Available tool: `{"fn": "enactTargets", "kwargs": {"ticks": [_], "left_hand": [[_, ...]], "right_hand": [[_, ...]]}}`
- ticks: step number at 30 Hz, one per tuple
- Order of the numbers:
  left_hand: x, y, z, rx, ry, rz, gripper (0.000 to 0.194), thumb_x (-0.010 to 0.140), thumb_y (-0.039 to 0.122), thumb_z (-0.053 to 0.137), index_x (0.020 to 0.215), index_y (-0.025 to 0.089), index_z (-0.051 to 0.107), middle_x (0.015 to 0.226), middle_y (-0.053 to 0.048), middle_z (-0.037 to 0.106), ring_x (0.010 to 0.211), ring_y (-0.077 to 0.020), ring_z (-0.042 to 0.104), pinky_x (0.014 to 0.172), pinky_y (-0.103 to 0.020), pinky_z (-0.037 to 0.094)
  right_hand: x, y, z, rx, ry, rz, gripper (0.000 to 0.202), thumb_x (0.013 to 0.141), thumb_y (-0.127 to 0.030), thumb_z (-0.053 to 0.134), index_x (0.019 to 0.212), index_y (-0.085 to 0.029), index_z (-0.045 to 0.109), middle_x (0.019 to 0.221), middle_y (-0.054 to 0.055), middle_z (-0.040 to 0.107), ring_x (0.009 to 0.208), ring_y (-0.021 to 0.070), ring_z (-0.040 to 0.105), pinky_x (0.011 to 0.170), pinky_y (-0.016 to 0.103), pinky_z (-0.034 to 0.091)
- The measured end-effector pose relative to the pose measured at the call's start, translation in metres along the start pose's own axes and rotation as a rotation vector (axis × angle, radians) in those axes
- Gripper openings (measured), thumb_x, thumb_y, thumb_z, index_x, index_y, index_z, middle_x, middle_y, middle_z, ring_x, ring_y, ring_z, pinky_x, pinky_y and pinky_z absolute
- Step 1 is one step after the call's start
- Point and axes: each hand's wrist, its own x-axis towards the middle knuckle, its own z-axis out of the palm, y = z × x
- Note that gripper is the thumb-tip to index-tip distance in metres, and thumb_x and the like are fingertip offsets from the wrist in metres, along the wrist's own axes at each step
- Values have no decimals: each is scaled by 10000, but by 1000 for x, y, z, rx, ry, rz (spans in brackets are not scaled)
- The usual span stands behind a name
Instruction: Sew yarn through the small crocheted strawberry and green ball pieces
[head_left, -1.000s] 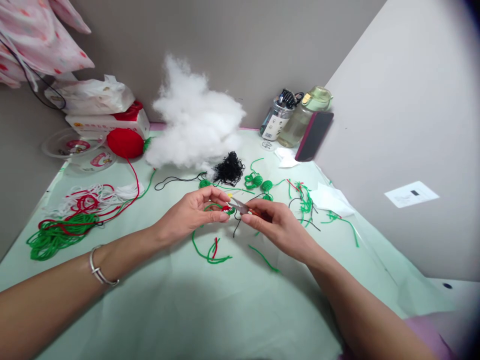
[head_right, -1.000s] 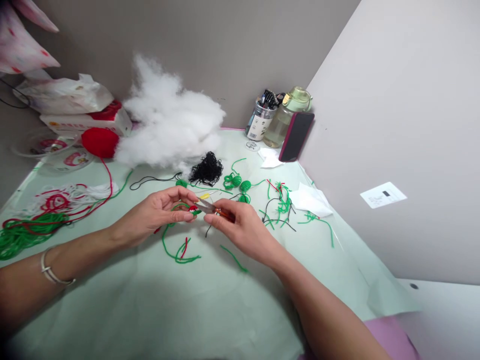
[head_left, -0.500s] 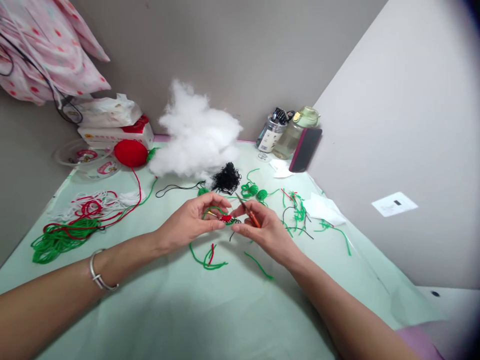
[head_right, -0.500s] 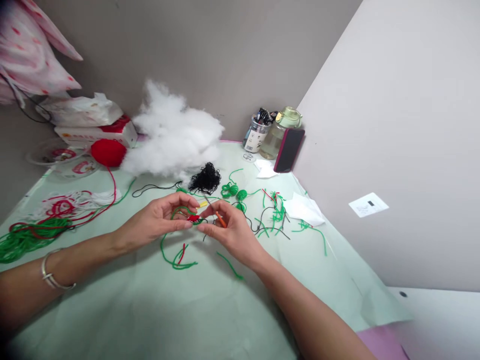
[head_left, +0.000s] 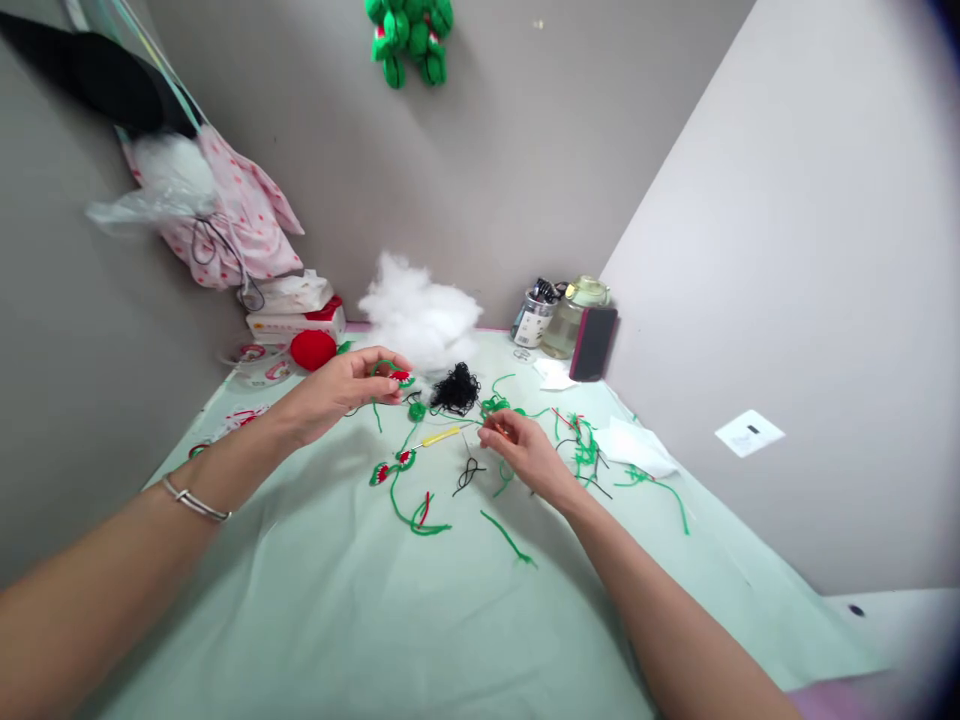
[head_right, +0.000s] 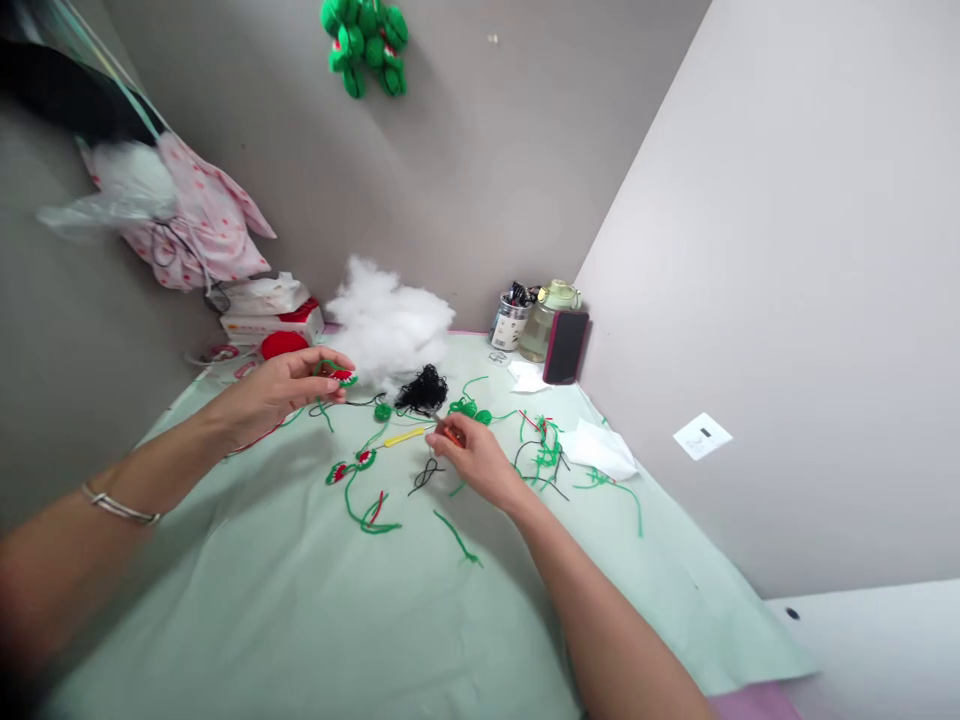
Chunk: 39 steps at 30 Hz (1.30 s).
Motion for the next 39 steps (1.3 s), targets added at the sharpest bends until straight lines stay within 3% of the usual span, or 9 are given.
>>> {"fn": "enactTargets", "kwargs": {"ticks": [4,6,11,17,22,26,29,33,39], "left_hand": [[-19,-12,-9,24,135,19,367,760,363,750,1078,203,662,799,-20,694,851,-211,683,738,-291,487],[-27,-21,-10,73,185,46,392,745,382,750,1073,184,669,837,-28,697,873,-220,679,808,-318,494],[-47,-37,-2,292,322,111,307,719,353,738,987,203,721,1121,-74,724,1134,-290,624,1059,-417,412],[-60,-35,46,250,319,134,217,782,363,674,944,224,712,1100,-52,735,1115,-274,640,1043,-399,441],[-55,-31,94,185,141,198,148,813,307,647,916,207,684,1020,-60,733,1021,-239,659,1000,-391,467],[-52,-38,116,110,266,174,250,790,276,683,1023,203,632,1127,-88,684,924,-208,640,851,-357,523],[-53,-48,126,-73,198,75,438,776,362,743,1147,200,579,1216,-122,651,832,-183,648,760,-349,540],[-58,-57,138,-331,2,42,412,757,447,777,1030,174,632,935,-70,692,735,-170,653,755,-346,548],[-63,-64,135,-366,29,-17,398,713,527,805,808,169,661,729,-28,661,653,-148,640,707,-312,550]], "right_hand": [[-19,-20,-5,-112,-462,-127,333,960,-494,562,922,-176,654,785,0,633,691,129,517,632,247,376],[-26,-27,-4,-240,-585,-209,380,984,-528,524,954,-188,689,841,16,672,733,140,570,663,249,406],[-15,-21,18,-779,-158,-48,320,1053,-335,425,1026,-164,694,1106,116,689,991,220,665,799,292,450],[8,-6,42,-826,-104,15,268,951,-53,424,1013,-96,682,1190,225,652,1090,292,647,812,346,457],[2,-1,33,-623,-86,3,135,800,-26,564,753,-112,658,923,165,699,920,252,666,781,323,451],[-1,-1,14,-268,-89,-25,85,780,-190,586,708,-158,615,652,25,614,628,149,579,610,261,426],[-2,-6,8,26,-71,-46,186,827,-334,525,801,-169,607,593,-19,550,505,103,467,505,235,373],[-5,-17,10,369,-61,-55,229,763,-386,649,807,-173,577,684,2,618,506,75,447,477,219,345],[-5,-19,6,767,-58,57,406,610,-301,864,939,-136,691,773,17,681,566,62,510,501,200,368]]}}
